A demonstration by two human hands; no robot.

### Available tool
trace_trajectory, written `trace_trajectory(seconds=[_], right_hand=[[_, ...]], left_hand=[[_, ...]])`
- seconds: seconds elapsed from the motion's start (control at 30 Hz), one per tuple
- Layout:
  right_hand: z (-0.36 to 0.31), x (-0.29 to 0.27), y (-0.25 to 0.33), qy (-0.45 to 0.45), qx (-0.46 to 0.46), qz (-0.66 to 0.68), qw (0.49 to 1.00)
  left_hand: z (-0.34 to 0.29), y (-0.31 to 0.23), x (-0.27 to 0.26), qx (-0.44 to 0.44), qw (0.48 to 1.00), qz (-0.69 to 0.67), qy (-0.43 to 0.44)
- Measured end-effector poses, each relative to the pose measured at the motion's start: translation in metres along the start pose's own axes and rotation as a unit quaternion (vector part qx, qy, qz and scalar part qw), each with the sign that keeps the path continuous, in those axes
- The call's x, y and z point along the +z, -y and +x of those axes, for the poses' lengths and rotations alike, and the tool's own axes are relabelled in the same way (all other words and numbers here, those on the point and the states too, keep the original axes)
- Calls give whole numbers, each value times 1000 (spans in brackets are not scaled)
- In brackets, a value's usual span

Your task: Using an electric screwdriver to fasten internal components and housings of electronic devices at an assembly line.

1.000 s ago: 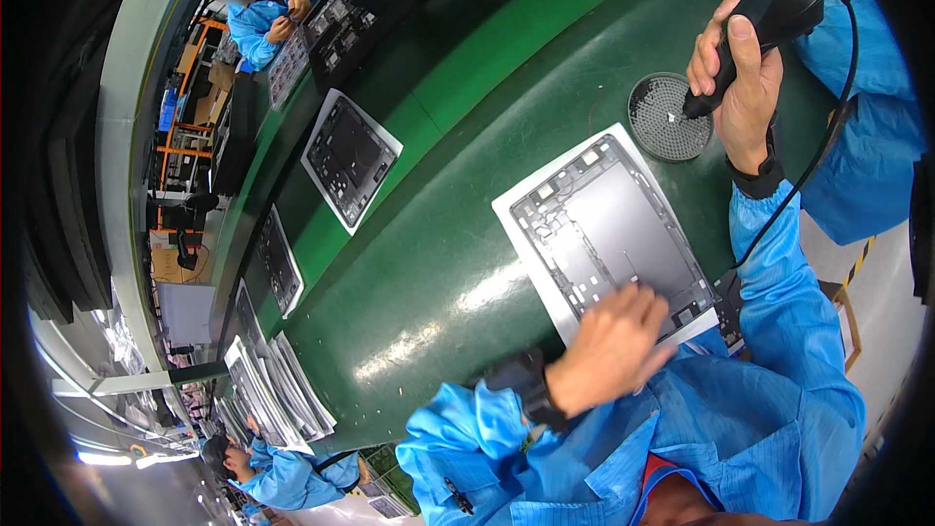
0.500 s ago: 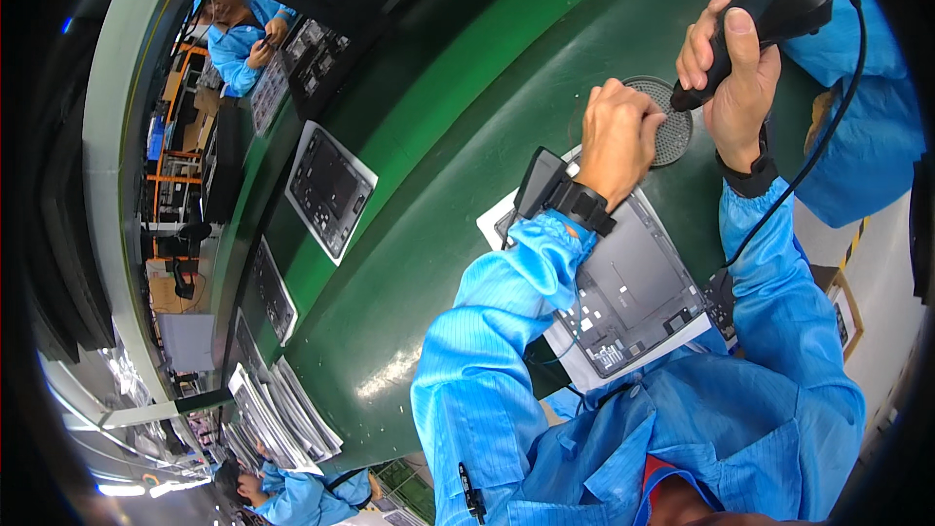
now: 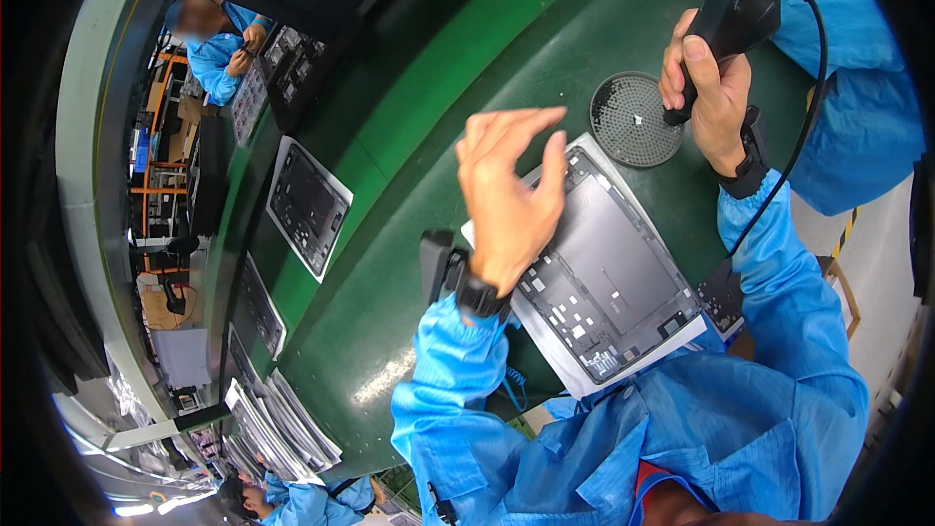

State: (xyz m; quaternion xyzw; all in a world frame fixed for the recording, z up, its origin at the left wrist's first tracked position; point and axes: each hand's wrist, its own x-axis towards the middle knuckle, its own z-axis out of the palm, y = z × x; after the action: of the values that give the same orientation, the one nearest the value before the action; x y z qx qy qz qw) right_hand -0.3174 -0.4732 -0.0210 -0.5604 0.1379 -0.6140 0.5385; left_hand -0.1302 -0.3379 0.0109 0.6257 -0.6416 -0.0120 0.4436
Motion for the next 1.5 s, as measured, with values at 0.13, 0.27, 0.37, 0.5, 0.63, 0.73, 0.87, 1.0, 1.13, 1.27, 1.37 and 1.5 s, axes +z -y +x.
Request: trace_trajectory(seconds=[0.13, 0.27, 0.37, 0.5, 0.63, 0.73, 0.87, 1.0, 1.13, 1.27, 1.37, 1.5], right_hand=[[0, 1, -4, -1, 0, -8, 1000], [0, 3, -5, 3, -2, -7, 1000], [-1, 6, -6, 9, -9, -15, 1000], [-1, 7, 1, 21, -25, -57, 998], [-8, 53, 19, 46, -67, 32, 996], [-22, 116, 15, 107, 7, 48, 993], [-34, 149, -6, 149, 57, 85, 984], [-38, 153, -20, 160, 65, 51, 984], [-40, 155, -26, 152, 59, 34, 986], [-41, 160, -28, 130, 54, 83, 986], [-41, 157, -28, 143, 56, 81, 985], [-42, 158, -29, 137, 53, 68, 987]], left_hand=[[-29, 0, -37, -36, 999, 27, 6], [-57, 7, -58, -96, 994, 43, 8], [-74, 18, -66, -125, 991, 48, 16], [-84, 35, -67, -115, 992, 46, 10], [-102, 49, -52, -107, 993, 50, 28], [-104, 60, -35, -108, 993, 38, 1], [-93, 64, -23, -86, 996, 3, -2], [-91, 62, -22, -104, 994, -16, 0], [-92, 65, -22, -107, 994, -22, 2], [-92, 65, -22, -109, 994, -26, -2], [-92, 65, -22, -106, 994, -30, -1], [-93, 66, -21, -104, 994, -30, -5]])
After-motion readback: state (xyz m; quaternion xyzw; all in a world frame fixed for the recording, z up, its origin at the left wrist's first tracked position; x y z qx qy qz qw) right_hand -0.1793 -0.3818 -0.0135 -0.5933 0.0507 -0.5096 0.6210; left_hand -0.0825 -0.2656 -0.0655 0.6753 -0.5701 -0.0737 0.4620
